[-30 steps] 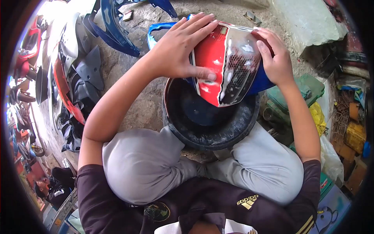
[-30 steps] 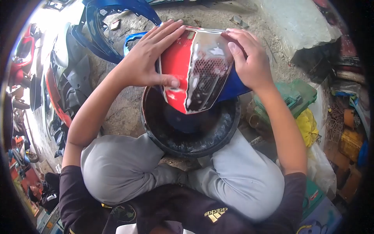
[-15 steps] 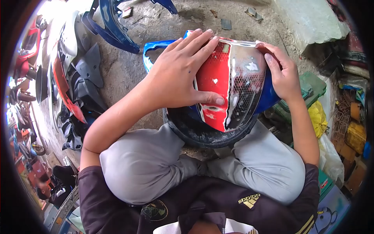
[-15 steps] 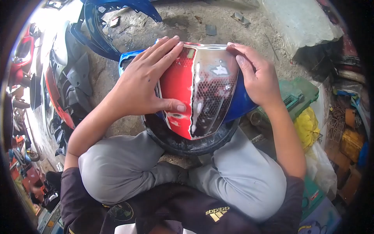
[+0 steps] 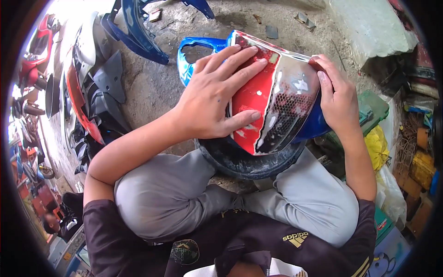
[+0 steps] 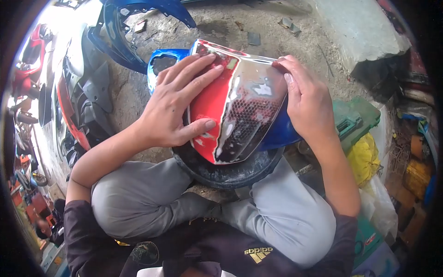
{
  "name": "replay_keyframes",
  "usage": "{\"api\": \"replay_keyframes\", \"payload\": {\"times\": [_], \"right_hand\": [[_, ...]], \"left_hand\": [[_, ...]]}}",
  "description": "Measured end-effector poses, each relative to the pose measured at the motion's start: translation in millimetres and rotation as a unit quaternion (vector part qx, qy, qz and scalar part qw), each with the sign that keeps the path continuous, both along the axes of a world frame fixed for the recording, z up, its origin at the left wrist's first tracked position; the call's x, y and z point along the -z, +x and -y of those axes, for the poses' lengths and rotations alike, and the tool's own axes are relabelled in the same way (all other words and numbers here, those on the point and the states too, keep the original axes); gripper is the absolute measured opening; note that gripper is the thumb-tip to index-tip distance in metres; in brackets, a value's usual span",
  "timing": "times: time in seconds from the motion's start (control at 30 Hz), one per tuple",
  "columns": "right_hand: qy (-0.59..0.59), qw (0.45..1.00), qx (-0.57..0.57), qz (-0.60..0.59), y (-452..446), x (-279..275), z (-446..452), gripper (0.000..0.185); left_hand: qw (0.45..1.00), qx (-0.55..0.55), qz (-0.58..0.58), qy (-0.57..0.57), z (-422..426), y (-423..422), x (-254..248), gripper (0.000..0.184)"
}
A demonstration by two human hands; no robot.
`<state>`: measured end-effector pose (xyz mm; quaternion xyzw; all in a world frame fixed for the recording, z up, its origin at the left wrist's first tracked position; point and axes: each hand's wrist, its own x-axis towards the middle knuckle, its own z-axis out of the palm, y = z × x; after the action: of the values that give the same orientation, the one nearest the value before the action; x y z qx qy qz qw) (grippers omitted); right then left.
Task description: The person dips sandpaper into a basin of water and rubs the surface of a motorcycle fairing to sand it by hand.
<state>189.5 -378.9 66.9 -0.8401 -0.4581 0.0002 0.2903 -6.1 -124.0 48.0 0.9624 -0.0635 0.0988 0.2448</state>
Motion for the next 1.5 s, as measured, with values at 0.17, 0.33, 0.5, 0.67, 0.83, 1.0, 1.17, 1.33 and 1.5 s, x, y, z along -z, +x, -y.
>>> {"api": "replay_keyframes", "payload": {"times": [0.17,0.33,0.5,0.67,0.83,1.0,1.17,1.33,1.5], "right_hand": [[0.036,0.997,0.016,-0.064,-4,-5,-2,0.028],[0.032,0.992,0.038,-0.115,-10,-7,3,0.026],[-0.01,0.989,0.058,-0.134,13,8,-1,0.031],[-0.052,0.938,0.048,-0.339,59,72,11,0.033],[-0.04,0.925,-0.042,-0.377,43,66,16,0.03],[-0.042,0.985,-0.126,-0.113,29,33,3,0.028],[0.017,0.976,-0.215,-0.018,-14,-17,-6,0.033],[0.012,0.952,-0.303,-0.029,-11,-10,-11,0.039],[-0.001,0.948,-0.316,-0.051,-29,-19,-7,0.04]], "left_hand": [[1.0,0.001,0.024,-0.005,-12,6,8,0.102],[1.0,0.002,0.01,0.012,-3,2,0,0.101],[1.0,-0.012,0.024,-0.005,-4,21,2,0.099],[0.995,0.035,-0.077,-0.055,-1,24,-19,0.096],[0.994,0.012,-0.088,-0.062,24,-12,-24,0.117],[0.996,0.001,-0.091,-0.015,40,-24,-26,0.145],[0.996,0.011,-0.066,-0.053,40,-27,-16,0.146],[0.997,0.026,-0.053,-0.057,41,-32,-17,0.145],[0.993,0.062,-0.077,-0.062,38,-35,-20,0.145]]}}
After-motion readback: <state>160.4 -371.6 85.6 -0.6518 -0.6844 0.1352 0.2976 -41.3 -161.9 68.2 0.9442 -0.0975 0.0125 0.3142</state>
